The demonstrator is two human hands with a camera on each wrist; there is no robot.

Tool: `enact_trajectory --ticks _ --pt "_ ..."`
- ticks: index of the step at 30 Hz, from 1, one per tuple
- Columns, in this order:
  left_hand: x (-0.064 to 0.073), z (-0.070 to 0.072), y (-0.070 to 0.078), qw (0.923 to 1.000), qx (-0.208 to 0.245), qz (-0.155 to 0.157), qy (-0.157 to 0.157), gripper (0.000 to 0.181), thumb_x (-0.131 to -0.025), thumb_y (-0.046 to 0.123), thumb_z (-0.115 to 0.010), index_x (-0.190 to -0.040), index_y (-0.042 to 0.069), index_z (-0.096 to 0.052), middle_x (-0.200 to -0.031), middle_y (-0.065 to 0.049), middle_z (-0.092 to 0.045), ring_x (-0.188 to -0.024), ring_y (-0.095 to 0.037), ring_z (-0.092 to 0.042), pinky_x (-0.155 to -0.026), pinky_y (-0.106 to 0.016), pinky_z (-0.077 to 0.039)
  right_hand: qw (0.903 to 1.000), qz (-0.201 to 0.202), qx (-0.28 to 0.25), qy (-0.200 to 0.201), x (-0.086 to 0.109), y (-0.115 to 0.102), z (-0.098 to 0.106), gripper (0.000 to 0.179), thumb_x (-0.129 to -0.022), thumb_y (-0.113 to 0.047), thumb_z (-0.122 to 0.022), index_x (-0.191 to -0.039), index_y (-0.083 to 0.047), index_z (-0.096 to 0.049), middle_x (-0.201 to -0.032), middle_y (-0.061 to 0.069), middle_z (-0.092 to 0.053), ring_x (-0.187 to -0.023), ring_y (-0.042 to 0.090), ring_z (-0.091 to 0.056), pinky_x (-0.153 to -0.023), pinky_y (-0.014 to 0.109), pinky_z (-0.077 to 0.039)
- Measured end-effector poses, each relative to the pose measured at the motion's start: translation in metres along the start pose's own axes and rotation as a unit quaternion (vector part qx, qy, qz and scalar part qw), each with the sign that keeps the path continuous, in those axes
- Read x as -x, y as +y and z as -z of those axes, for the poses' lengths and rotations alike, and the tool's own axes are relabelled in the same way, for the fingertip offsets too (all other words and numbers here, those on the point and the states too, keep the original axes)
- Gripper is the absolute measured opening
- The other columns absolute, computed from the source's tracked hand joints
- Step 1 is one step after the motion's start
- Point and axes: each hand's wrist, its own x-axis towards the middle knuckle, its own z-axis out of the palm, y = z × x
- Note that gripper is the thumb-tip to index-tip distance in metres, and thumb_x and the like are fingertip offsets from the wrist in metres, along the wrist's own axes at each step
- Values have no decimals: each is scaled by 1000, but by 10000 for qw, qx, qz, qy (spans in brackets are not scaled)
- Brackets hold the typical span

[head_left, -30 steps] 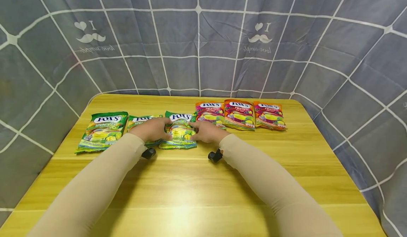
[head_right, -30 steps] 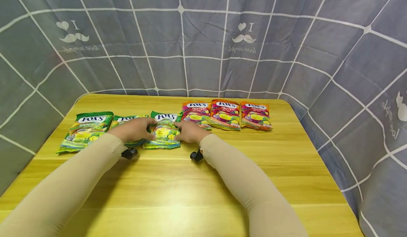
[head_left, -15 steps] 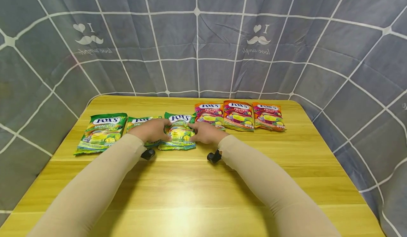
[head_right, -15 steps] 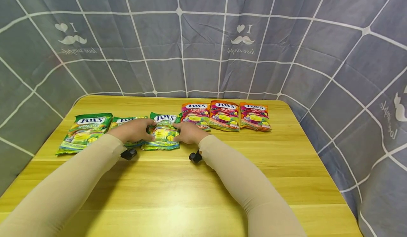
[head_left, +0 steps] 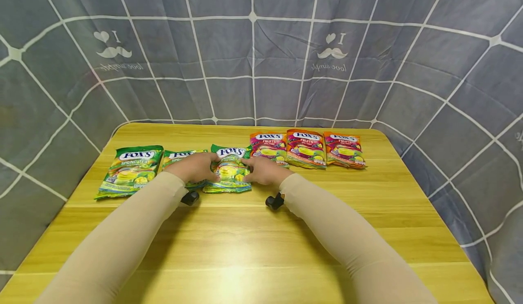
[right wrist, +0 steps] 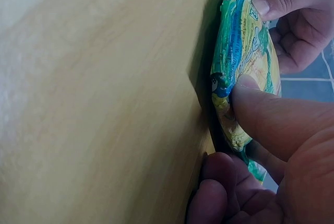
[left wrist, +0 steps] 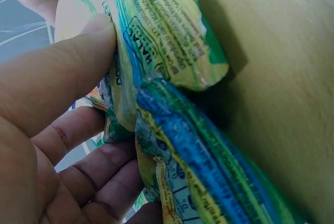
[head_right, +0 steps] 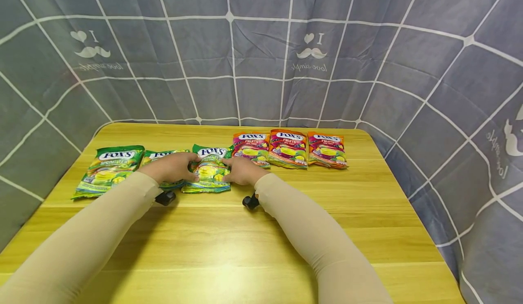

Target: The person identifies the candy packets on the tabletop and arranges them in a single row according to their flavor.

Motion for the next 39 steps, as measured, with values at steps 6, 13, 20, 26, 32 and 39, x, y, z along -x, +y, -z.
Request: enact_trajectory --ticks 6,13,20,26,32,39 --pt "0 0 1 10000 29 30 10 72 -98 35 -77 -157 8 -47 -148 -17 -60 -136 -40 -57 -108 -58 -50 9999 -19 -108 -6 0 0 0 74 -102 -29 -72 -166 -24 -35 -146 11 -62 -133 25 -58 -124 45 -39" --pt "1 1 2 10000 -1 25 -5 72 -98 35 -77 -157 7 -47 -143 -17 -63 -132 -39 -60 -106 -58 -51 9999 -38 -118 -21 2 -1 0 74 -102 -29 -71 -166 -23 -35 -148 12 -61 -136 27 -57 -123 45 -40" --pt "3 3 5 10000 -48 -3 -44 73 -98 35 -77 -158 6 -47 -146 -18 -61 -135 -41 -58 -107 -58 -51 10000 -35 -86 -14 1 1 0 74 -103 -31 -71 -167 -25 -34 -158 12 -54 -142 28 -53 -122 45 -40" --pt "3 4 6 9998 -183 71 -53 74 -98 36 -77 -158 6 -47 -149 -19 -59 -138 -43 -56 -109 -60 -49 10000 68 32 31 0 2 1 74 -102 -31 -72 -166 -22 -36 -109 8 -63 -94 21 -58 -88 34 -48" --pt "2 4 5 9995 -301 94 -11 75 -97 37 -78 -158 6 -47 -153 -21 -56 -140 -45 -54 -110 -62 -48 9998 148 67 98 1 3 1 74 -102 -30 -72 -165 -19 -38 -100 4 -60 -85 16 -54 -79 29 -45" --pt "4 5 7 9993 -354 111 68 76 -97 38 -78 -159 6 -47 -153 -21 -57 -137 -45 -57 -111 -62 -48 9995 282 88 105 2 3 2 73 -102 -29 -72 -165 -13 -38 -104 5 -63 -89 17 -57 -83 29 -46"
